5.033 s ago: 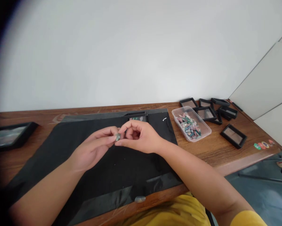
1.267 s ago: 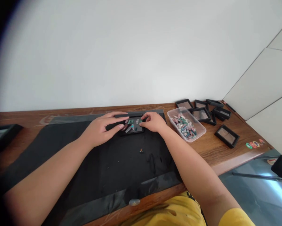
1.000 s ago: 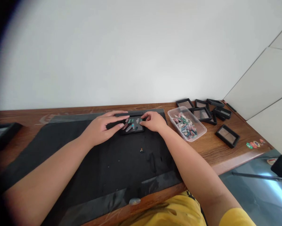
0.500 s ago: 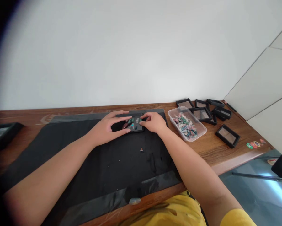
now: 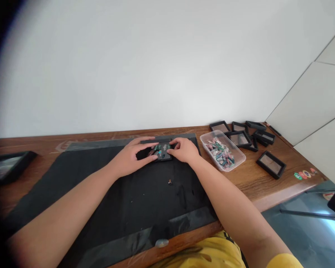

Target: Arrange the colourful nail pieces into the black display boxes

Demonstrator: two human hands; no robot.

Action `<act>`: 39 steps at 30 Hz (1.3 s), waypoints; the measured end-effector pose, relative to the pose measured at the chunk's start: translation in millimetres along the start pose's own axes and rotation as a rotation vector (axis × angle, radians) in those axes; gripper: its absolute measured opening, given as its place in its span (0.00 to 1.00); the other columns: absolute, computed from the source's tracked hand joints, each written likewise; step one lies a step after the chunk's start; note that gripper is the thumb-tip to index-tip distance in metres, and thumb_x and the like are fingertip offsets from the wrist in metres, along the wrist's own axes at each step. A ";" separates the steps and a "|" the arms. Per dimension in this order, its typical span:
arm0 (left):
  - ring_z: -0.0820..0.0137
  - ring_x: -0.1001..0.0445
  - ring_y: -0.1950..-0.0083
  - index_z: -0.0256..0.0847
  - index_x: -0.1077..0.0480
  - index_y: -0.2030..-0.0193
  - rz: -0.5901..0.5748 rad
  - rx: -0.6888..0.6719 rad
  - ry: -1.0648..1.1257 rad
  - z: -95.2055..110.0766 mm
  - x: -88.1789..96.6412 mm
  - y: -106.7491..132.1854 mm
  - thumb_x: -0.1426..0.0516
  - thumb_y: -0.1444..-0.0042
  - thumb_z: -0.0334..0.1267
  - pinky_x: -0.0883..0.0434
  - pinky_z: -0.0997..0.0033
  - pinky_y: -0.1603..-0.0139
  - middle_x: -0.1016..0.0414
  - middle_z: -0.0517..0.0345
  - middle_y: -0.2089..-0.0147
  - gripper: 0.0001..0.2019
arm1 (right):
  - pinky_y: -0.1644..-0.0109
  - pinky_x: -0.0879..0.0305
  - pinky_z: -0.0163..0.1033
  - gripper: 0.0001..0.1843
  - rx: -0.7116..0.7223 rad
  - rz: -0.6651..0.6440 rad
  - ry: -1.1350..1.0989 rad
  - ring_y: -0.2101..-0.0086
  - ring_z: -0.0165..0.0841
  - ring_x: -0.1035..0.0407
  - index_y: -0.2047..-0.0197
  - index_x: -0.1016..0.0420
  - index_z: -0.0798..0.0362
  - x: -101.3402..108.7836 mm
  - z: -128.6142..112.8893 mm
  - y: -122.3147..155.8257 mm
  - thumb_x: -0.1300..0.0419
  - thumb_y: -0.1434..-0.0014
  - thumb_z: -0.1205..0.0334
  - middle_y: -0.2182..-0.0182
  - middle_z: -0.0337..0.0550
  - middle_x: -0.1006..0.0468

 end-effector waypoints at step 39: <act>0.47 0.40 0.21 0.58 0.20 0.40 -0.077 0.124 0.317 -38.0 8.4 0.8 0.37 0.47 0.70 0.44 0.34 0.23 0.30 0.55 0.26 0.32 | 0.66 0.43 0.36 0.09 0.148 -0.070 0.151 0.73 0.29 0.33 0.54 0.12 0.48 -8.7 -24.0 27.2 0.32 0.36 0.61 0.75 0.34 0.24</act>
Point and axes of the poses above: each hand's wrist, its own y-axis away from the middle knuckle, its own x-axis out of the back of the hand, z = x × y, the point moved 4 cm from there along -y, towards the middle knuckle
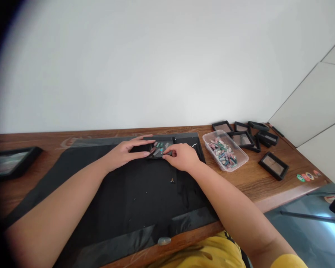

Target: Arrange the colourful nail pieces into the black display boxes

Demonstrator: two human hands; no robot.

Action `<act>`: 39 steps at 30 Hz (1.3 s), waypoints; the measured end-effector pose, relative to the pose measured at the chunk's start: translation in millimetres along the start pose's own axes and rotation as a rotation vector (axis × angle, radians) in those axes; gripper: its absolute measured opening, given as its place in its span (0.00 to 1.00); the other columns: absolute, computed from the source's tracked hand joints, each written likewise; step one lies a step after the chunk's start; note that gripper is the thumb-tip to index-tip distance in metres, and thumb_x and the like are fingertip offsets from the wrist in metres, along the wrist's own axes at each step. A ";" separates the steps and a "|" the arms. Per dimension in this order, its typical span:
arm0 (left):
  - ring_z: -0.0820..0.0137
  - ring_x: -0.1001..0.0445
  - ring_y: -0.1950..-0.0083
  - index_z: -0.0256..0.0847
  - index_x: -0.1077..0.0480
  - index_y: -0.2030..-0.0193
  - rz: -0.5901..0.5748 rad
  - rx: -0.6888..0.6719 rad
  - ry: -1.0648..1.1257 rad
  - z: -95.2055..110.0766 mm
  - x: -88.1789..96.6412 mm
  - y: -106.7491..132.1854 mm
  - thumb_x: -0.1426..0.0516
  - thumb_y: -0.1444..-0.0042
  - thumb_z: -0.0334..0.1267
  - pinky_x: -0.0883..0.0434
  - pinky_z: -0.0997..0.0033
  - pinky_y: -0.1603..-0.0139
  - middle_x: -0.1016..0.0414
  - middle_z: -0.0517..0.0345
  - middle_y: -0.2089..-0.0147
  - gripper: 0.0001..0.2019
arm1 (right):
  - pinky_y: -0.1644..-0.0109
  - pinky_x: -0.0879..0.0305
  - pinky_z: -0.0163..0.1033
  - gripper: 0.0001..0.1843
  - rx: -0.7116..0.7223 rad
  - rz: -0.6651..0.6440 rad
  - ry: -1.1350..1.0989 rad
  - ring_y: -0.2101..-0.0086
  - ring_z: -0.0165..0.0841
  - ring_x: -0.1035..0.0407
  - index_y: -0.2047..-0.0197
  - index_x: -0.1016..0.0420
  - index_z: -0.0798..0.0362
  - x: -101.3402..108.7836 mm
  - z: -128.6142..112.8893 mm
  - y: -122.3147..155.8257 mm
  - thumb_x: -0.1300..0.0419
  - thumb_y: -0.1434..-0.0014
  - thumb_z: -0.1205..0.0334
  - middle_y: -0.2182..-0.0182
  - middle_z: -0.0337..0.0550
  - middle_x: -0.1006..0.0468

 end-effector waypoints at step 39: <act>0.45 0.41 0.21 0.57 0.19 0.41 0.024 0.052 0.006 8.7 -0.3 -1.6 0.39 0.54 0.78 0.46 0.38 0.22 0.23 0.54 0.32 0.40 | 0.64 0.44 0.32 0.20 0.440 -1.134 -0.127 0.74 0.22 0.39 0.58 0.21 0.55 -20.3 -56.0 64.6 0.21 0.52 0.69 0.77 0.23 0.37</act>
Point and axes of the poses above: each hand's wrist, its own y-axis away from the middle knuckle, its own x-axis out of the back of the hand, z = x × y, the point moved 4 cm from there along -y, towards the middle knuckle
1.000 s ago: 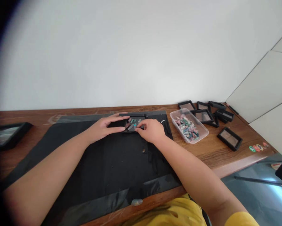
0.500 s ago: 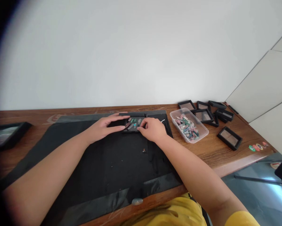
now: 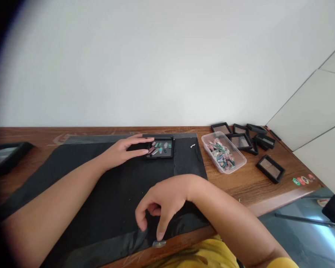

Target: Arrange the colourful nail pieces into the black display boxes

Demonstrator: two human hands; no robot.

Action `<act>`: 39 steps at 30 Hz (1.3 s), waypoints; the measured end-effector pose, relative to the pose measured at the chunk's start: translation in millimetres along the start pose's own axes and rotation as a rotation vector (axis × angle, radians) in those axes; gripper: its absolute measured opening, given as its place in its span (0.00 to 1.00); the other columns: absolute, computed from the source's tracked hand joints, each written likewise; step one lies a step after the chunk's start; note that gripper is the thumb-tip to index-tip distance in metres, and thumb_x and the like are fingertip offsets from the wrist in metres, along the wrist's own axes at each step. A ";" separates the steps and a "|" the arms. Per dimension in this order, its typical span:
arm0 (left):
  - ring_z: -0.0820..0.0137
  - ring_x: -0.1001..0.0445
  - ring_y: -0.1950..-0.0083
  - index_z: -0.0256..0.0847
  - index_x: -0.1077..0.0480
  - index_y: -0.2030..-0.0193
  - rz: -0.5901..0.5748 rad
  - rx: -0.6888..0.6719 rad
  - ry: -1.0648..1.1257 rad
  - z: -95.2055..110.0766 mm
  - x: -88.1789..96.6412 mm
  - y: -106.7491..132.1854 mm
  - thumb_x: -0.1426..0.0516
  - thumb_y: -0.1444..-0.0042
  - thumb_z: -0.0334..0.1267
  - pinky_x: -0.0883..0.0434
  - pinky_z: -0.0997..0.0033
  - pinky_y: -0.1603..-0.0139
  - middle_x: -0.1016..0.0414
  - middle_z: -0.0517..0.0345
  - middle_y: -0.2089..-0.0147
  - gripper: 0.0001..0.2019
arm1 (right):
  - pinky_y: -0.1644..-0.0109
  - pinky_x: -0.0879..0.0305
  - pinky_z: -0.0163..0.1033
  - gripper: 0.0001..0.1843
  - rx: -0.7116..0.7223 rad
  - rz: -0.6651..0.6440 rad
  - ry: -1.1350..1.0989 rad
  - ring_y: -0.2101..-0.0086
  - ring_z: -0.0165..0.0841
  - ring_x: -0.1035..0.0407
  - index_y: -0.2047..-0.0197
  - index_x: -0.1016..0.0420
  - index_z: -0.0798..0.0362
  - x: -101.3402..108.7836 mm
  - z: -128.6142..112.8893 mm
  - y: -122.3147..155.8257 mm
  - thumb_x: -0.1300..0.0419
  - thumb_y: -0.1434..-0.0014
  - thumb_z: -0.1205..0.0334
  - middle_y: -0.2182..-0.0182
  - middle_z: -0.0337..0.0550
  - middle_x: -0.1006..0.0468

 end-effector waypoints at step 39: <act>0.46 0.33 0.26 0.49 0.22 0.38 0.023 -0.032 -0.127 5.0 1.4 1.7 0.36 0.56 0.74 0.39 0.44 0.24 0.23 0.49 0.33 0.44 | 0.67 0.52 0.38 0.26 -0.264 0.047 0.410 0.69 0.31 0.40 0.66 0.36 0.49 -14.0 -23.1 -1.3 0.23 0.49 0.49 0.70 0.30 0.32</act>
Point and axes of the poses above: each hand's wrist, its own y-axis away from the middle knuckle, its own x-axis out of the back of the hand, z = x × y, the point moved 4 cm from there along -y, towards the middle knuckle
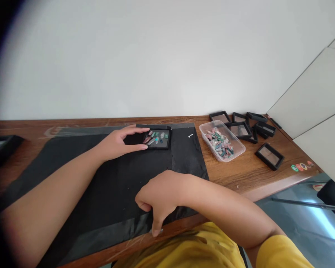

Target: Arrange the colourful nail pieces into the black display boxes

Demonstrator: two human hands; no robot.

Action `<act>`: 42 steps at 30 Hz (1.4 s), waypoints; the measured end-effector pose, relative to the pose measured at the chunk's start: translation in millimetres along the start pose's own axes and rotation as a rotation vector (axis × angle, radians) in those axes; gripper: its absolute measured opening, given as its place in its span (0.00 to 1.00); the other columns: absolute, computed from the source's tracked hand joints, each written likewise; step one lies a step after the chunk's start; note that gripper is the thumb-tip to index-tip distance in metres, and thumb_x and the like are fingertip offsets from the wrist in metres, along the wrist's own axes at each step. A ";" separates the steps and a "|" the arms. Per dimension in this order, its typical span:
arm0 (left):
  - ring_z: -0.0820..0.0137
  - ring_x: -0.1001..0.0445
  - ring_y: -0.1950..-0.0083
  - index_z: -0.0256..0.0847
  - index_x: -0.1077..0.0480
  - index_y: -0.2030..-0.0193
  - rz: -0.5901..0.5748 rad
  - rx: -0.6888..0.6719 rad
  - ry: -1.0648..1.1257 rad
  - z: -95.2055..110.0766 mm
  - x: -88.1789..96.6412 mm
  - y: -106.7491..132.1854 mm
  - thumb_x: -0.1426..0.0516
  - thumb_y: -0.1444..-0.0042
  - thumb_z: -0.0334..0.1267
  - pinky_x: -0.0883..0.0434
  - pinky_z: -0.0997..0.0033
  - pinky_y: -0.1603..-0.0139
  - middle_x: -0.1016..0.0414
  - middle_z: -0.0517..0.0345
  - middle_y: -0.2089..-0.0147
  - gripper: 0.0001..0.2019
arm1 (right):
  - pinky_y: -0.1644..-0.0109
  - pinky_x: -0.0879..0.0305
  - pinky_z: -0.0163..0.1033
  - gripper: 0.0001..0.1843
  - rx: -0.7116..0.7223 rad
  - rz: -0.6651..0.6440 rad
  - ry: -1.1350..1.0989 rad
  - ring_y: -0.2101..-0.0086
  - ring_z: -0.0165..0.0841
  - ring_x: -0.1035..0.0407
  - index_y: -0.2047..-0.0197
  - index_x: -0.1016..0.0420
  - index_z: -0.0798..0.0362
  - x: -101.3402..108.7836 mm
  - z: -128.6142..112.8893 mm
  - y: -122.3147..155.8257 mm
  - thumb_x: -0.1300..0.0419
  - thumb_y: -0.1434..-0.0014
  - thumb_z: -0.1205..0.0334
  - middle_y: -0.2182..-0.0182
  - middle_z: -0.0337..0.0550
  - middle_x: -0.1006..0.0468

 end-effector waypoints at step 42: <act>0.44 0.41 0.22 0.54 0.22 0.37 -0.021 0.016 -0.052 -8.6 -4.0 0.4 0.40 0.54 0.78 0.43 0.41 0.23 0.28 0.48 0.29 0.43 | 0.67 0.45 0.32 0.09 0.195 -0.242 -0.616 0.77 0.23 0.40 0.68 0.25 0.58 3.0 32.0 0.1 0.28 0.41 0.71 0.81 0.26 0.31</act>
Point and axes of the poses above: each hand's wrist, its own y-axis away from the middle knuckle, its own x-axis out of the back of the hand, z = x × y, the point moved 4 cm from there along -y, towards the middle knuckle
